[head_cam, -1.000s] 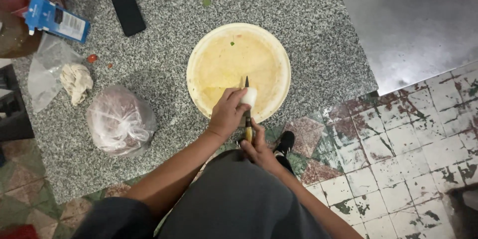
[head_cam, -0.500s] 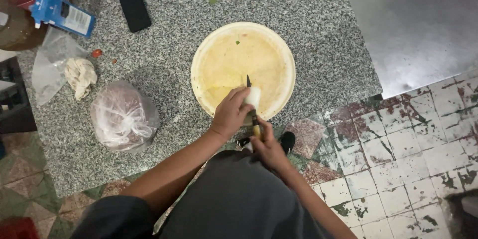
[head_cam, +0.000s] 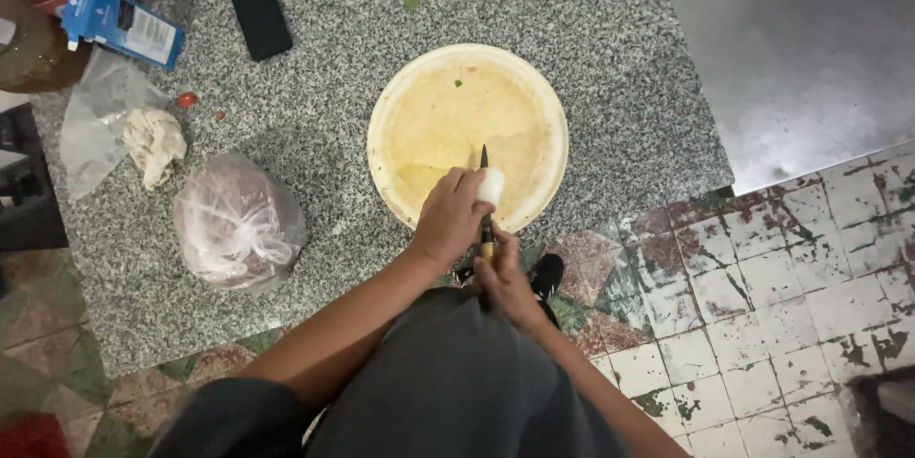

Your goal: The person retrieves a knife from a utensil holder and then chops a white onion on a round cutting board. The onion is sliced into thin pieces and then diced into small cubes, accumulating in the center of the board.

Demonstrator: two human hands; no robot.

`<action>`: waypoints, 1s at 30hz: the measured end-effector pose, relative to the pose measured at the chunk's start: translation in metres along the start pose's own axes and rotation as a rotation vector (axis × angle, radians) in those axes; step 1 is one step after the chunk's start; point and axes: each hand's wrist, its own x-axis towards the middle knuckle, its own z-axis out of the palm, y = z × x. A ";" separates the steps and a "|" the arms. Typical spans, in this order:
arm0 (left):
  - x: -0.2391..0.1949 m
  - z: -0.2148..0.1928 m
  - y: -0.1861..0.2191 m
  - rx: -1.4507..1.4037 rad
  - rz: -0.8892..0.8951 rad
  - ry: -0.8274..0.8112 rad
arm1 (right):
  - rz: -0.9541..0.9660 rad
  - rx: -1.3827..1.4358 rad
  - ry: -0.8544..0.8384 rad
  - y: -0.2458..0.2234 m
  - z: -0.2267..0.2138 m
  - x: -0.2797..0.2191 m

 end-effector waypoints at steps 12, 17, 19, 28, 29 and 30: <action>0.044 -0.052 -0.026 0.249 0.704 -0.327 | -0.242 0.474 -0.083 0.078 -0.044 0.029; 0.071 -0.031 -0.045 0.347 0.867 -0.421 | -0.056 0.334 -0.026 0.045 -0.060 0.016; 0.072 -0.035 -0.048 0.362 0.905 -0.459 | -0.035 0.401 -0.027 0.039 -0.060 0.014; 0.067 -0.025 -0.061 0.331 0.912 -0.391 | -0.031 0.124 0.032 0.062 -0.037 0.013; 0.067 -0.013 -0.072 0.316 0.921 -0.369 | -0.002 0.056 0.045 0.063 -0.035 0.013; 0.067 0.000 -0.083 0.301 0.929 -0.347 | 0.028 -0.011 0.059 0.064 -0.033 0.013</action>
